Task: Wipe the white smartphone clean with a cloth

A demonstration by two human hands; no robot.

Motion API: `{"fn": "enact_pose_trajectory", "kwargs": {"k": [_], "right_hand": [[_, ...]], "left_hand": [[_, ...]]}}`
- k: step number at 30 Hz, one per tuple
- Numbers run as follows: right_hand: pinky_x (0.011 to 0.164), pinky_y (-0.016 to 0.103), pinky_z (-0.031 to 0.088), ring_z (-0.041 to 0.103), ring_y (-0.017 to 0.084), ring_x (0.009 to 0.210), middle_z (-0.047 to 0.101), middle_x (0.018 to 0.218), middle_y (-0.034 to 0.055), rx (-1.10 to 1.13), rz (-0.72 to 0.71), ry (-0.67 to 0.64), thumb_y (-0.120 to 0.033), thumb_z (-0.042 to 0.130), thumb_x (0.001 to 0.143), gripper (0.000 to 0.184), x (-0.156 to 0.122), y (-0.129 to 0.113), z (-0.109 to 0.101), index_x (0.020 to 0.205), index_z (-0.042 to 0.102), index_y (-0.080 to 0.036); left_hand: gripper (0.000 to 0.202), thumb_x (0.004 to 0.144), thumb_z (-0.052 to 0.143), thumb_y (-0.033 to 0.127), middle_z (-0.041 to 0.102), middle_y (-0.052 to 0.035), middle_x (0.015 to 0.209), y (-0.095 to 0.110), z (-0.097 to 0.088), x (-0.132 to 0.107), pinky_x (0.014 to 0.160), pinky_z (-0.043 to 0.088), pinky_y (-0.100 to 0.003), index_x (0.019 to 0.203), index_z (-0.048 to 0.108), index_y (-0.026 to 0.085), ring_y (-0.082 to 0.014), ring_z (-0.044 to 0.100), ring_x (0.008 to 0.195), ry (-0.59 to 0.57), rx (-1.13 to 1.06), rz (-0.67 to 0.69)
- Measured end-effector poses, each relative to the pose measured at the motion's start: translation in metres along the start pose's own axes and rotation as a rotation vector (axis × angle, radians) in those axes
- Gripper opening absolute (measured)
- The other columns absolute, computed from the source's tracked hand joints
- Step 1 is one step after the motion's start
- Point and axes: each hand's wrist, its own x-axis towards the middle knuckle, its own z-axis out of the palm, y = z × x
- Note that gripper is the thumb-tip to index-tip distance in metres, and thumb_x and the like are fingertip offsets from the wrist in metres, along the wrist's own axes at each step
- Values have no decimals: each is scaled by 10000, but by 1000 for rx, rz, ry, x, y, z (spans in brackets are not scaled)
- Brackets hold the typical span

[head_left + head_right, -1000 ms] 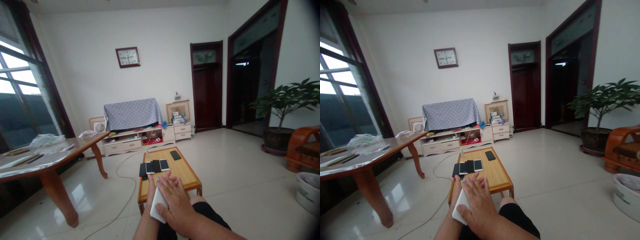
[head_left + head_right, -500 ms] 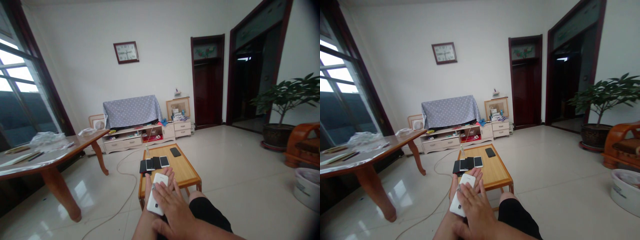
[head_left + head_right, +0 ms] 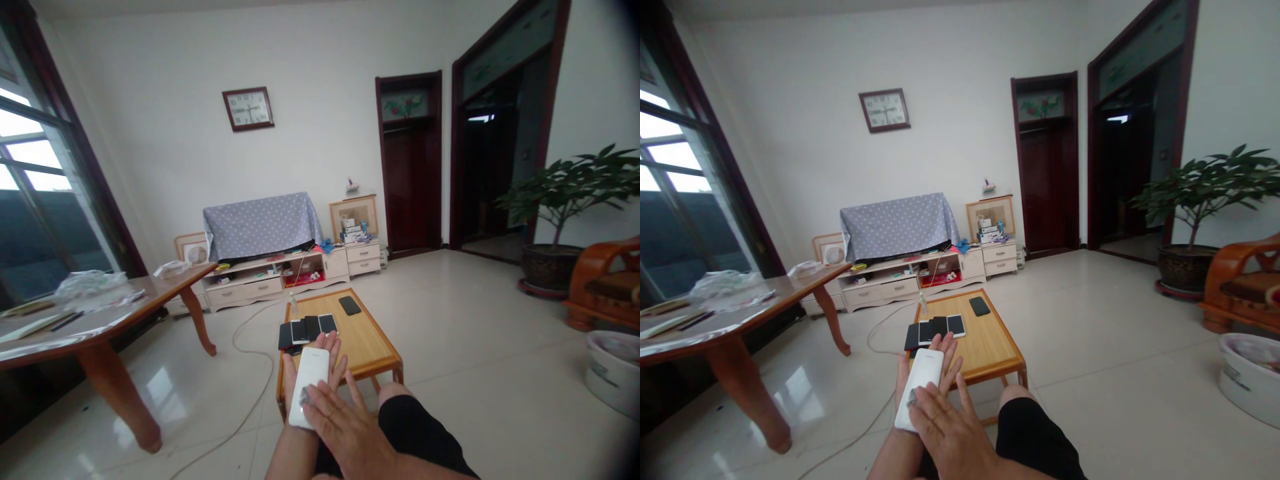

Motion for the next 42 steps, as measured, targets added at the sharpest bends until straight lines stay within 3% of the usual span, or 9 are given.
{"fn": "enact_pose_trajectory", "kwargs": {"k": [7,14,20,26,28,32,34,38,42], "right_hand": [[1183,712,38,248,344,1506,266,1627,146,-18,218,-2,-629,444,995,756,15,26,-12,1592,250,-206],[1232,602,66,293,299,1495,351,1592,125,107,-58,-100,-699,483,950,831,-8,1,-8,1581,286,-195],[1209,651,126,234,311,1513,248,1632,128,99,167,-73,-602,457,1005,736,1,18,-9,1592,253,-207],[1240,576,100,303,289,1490,365,1586,116,135,-72,-64,-663,508,960,803,0,5,-5,1576,299,-192],[1237,589,87,337,290,1476,393,1572,114,123,-42,-27,-646,508,969,777,1,6,-5,1574,306,-202],[1212,655,110,283,330,1494,309,1608,145,28,190,66,-558,504,998,728,4,17,-4,1586,276,-192],[1209,651,141,283,338,1492,309,1605,156,11,166,90,-581,522,981,765,3,17,-1,1583,282,-173],[1233,581,160,390,301,1448,435,1544,138,48,-72,74,-658,534,948,802,-1,8,4,1553,345,-167],[1234,593,136,349,295,1470,407,1565,132,48,91,56,-556,496,1005,678,8,13,-4,1554,349,-186]], "left_hand": [[783,911,214,777,346,-62,1628,-5,9,1,1241,118,-454,1310,635,252,-255,123,1557,26,-11,62],[809,924,136,748,403,-74,1600,1,-6,0,1258,107,-523,1227,692,244,-271,171,1553,46,-102,80],[693,874,333,777,471,-90,1550,-7,1,2,1224,252,-483,1173,689,264,-280,293,1515,213,-103,9],[656,867,426,745,492,-98,1526,-10,7,0,1198,309,-485,1246,654,261,-291,334,1497,241,-114,-1],[672,866,433,748,510,-123,1507,-12,8,0,1194,309,-499,1257,651,247,-302,347,1489,249,-113,-22],[723,834,441,791,576,-147,1431,-13,7,4,1186,306,-523,1294,623,263,-306,354,1485,304,-122,-75],[761,829,434,801,546,-155,1464,-12,5,5,1191,306,-505,1309,609,237,-309,338,1493,297,-125,-69],[754,849,436,771,491,-144,1523,-12,3,3,1208,296,-480,1310,603,199,-317,338,1492,257,-136,-53],[720,859,432,765,551,-130,1473,-18,2,2,1225,274,-426,1266,651,213,-304,367,1478,206,-114,-93]]}}
